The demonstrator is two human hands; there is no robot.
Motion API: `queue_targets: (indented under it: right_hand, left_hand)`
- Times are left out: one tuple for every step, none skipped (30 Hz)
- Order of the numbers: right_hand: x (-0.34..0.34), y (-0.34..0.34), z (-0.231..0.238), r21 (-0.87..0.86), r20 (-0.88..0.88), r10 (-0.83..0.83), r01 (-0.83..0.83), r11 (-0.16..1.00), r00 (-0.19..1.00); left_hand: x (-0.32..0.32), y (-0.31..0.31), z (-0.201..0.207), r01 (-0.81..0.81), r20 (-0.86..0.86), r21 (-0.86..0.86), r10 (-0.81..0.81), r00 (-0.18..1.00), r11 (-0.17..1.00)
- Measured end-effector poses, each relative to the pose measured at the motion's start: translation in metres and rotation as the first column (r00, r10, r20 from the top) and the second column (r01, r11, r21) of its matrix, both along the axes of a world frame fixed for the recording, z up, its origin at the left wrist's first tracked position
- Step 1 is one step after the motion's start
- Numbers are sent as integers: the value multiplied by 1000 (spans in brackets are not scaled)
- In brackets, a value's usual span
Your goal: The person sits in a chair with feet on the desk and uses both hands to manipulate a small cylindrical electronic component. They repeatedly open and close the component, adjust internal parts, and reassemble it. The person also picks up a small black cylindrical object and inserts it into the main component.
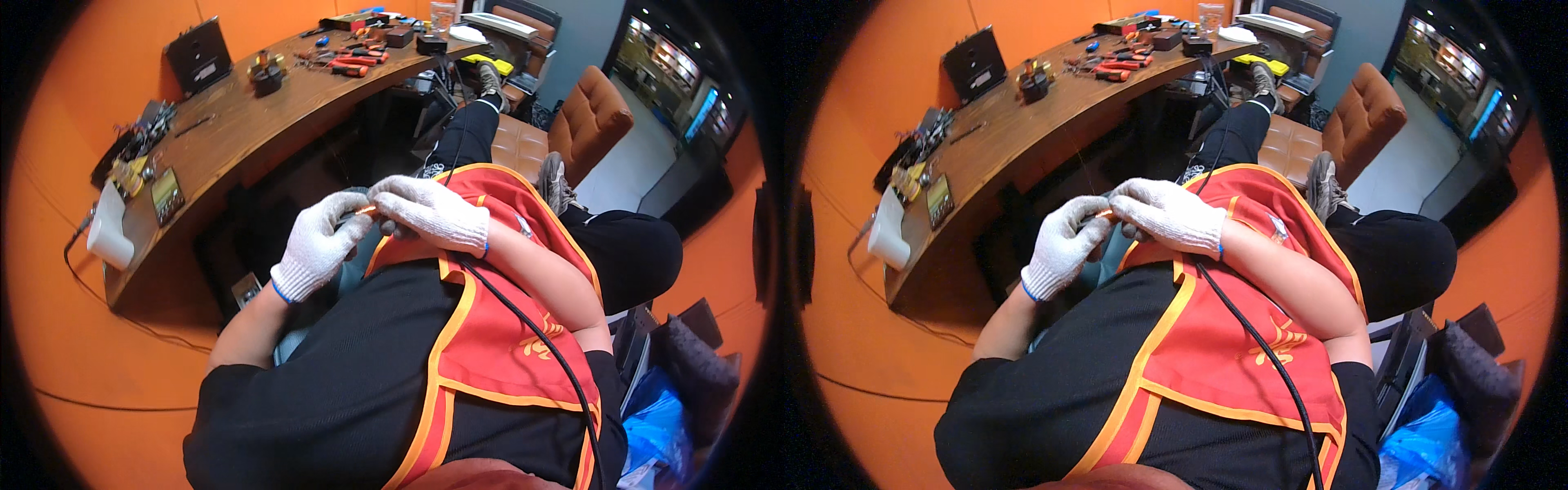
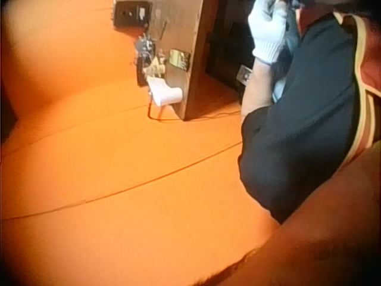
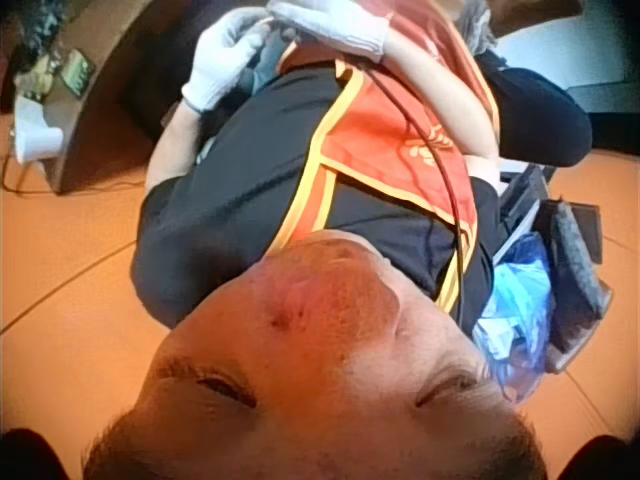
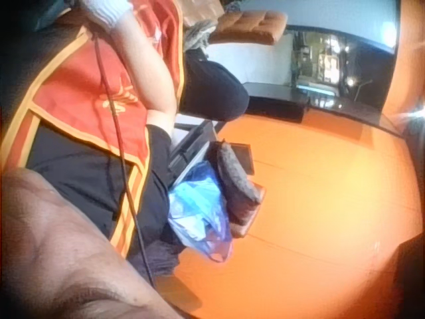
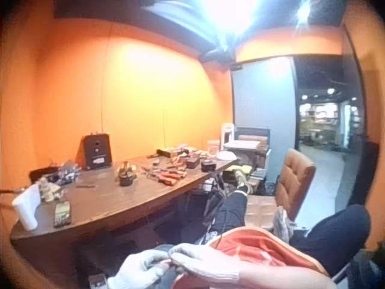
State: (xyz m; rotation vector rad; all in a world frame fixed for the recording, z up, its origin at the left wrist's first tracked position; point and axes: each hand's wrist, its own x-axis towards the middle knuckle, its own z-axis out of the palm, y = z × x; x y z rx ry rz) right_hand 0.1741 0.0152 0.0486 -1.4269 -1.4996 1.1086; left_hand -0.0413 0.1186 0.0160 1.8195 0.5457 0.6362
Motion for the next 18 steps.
queue_targets:
  right_hand:
    - [0,1,1,-38,-13,-8,8,999,1000]
    - [2,1,2,-50,-27,-8,6,999,1000]
    - [3,1,2,-63,-24,-16,14,998,1000]
    - [4,1,2,-76,-16,-18,17,997,1000]
    - [5,1,1,-78,-25,-26,24,997,999]
    - [6,2,0,-74,-29,-32,29,997,999]
    - [6,2,-1,-77,-28,-37,34,996,999]
    - [7,3,-2,-48,-36,-30,29,998,999]
    - [7,4,-4,-45,-31,-34,33,998,999]
    - [6,4,-5,-43,39,-83,85,995,996]
    - [5,4,-5,-2,94,-116,117,993,989]
    - [4,3,-2,46,146,-131,125,991,981]
    - [1,3,2,116,346,-208,178,977,915]
    - [0,-2,9,201,514,-284,208,957,810]
    - [-1,-7,19,321,585,-359,199,926,727]
    - [-1,-16,30,377,657,-425,217,900,622]
    - [-2,-27,43,514,581,-516,208,832,629]
    - [-4,-41,57,583,517,-592,252,773,619]
  left_hand:
    - [1,2,1,-4,-27,35,5,1000,999]
    - [4,4,2,30,-20,64,-29,999,997]
    - [5,6,3,44,-16,88,-43,999,995]
    - [7,8,3,53,-6,113,-52,999,992]
    - [8,11,3,73,-29,70,-71,997,995]
    - [8,14,2,72,-28,66,-71,997,995]
    - [9,17,2,82,-30,57,-81,996,995]
    - [10,20,1,90,-33,51,-89,996,995]
    - [10,23,0,100,-55,76,-95,994,992]
    - [11,25,-2,114,-39,105,-111,993,988]
    - [12,28,-3,118,-19,140,-116,993,983]
    - [11,32,-3,113,5,174,-116,993,978]
    - [8,39,-3,81,22,137,-85,996,987]
    - [4,47,-1,20,49,128,-27,998,992]
    - [-2,60,2,-92,134,213,64,989,973]
    - [-10,74,5,-201,233,305,132,963,931]
    - [-19,95,11,-414,325,563,270,907,715]
    - [-28,117,16,-567,456,736,348,819,371]
